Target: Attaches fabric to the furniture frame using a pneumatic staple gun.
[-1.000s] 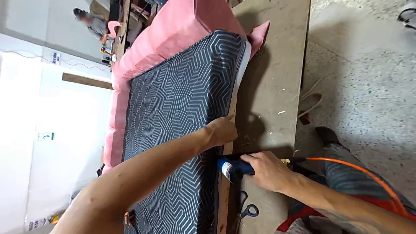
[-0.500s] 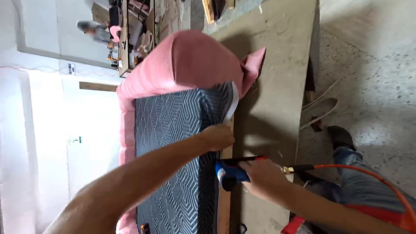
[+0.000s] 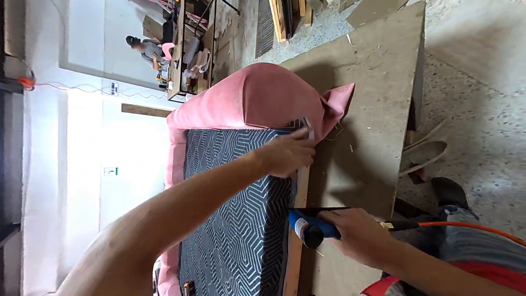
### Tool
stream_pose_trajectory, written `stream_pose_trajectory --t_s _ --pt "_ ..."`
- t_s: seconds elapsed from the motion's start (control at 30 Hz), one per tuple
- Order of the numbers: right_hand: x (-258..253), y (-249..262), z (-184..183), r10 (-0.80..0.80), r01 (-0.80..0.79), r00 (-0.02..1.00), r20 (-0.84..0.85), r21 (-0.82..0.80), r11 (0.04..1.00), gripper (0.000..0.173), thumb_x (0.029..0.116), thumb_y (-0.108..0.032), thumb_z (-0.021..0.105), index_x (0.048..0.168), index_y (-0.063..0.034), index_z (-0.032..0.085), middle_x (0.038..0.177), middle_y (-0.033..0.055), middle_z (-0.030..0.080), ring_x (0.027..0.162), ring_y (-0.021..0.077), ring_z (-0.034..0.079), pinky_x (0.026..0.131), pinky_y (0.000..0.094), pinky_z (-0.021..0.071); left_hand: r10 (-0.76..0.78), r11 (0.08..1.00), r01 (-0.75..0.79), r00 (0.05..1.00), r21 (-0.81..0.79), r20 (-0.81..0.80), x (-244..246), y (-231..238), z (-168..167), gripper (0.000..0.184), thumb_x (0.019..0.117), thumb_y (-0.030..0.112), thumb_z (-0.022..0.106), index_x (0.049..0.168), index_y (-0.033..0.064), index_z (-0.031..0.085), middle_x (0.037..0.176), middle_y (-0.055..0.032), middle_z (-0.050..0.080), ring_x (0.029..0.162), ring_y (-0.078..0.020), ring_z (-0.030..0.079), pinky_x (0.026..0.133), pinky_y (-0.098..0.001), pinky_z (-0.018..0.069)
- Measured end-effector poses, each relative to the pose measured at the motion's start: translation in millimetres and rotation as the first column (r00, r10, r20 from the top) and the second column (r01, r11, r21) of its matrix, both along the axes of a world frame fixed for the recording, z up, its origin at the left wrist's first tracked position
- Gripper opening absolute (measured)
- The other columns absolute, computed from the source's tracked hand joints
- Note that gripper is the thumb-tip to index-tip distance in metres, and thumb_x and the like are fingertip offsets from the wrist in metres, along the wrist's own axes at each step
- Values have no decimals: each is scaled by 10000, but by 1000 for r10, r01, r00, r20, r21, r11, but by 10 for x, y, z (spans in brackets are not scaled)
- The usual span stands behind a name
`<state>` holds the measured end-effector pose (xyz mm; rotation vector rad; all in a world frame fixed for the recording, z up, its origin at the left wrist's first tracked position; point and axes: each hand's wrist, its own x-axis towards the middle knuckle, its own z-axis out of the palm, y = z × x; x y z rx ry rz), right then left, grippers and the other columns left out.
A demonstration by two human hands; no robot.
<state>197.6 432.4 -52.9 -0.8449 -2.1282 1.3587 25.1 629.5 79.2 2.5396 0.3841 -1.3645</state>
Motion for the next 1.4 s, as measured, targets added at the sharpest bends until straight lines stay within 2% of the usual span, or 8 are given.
stream_pose_trajectory --t_s 0.3,0.5,0.67,0.87,0.97,1.07,1.17,1.4 --pt "-195 -9 4 -6 4 999 34 35 999 290 882 -344 690 1056 -113 702 798 105 702 730 310 719 611 518 573 145 985 -159 972 -63 -186 -18 -386 -312 58 901 57 720 929 10 700 997 -145 682 1014 -333 665 876 -496 565" --pt "-176 191 -36 -113 110 994 10 131 985 284 818 -331 742 1023 -134 724 773 60 697 680 258 708 566 477 578 151 987 -160 962 -20 -228 25 -364 -395 187 824 113 814 947 31 700 1017 -137 679 1024 -339 657 831 -501 566" --pt "-111 408 45 -85 80 988 130 42 996 306 896 -380 676 1080 -145 738 833 64 728 771 261 726 662 480 587 50 994 -65 985 -90 -167 -8 -309 -468 94 881 28 734 974 27 718 1062 -90 716 1153 -279 634 1240 -472 276" --pt "193 384 -4 -270 267 961 52 61 962 334 850 -402 693 1019 -121 753 778 96 722 709 298 724 638 525 590 54 916 -276 804 292 592 -113 -222 140 231 1032 77 553 1187 56 723 1236 -87 712 1258 -236 632 1221 -472 374" --pt "457 354 -89 -353 354 932 84 -4 935 350 845 -410 676 1081 -164 757 835 61 748 758 265 738 666 523 599 94 841 -272 925 467 369 -273 -72 410 453 993 303 675 1378 69 619 1360 -115 636 1342 -288 545 1236 -497 304" --pt "540 428 -101 -313 328 935 165 -72 942 367 863 -428 668 1080 -146 756 847 83 749 792 285 739 708 527 596 125 858 -226 963 461 239 -165 16 301 290 958 251 712 1161 44 708 1116 -122 715 1148 -314 644 1121 -505 432" --pt "583 647 -6 -121 146 979 165 -154 977 375 883 -402 696 1143 -134 736 880 126 744 833 337 733 743 565 583 283 936 -263 958 233 -53 156 183 141 133 983 159 638 955 90 748 969 -98 718 1015 -306 684 895 -528 555" --pt "451 941 13 41 -33 998 56 -139 990 327 887 -377 708 1104 -133 723 850 132 727 802 351 725 691 578 569 -62 970 -32 926 -240 -373 510 997 -536 175 869 226 813 1005 128 765 1054 -83 706 1057 -303 647 910 -554 507"
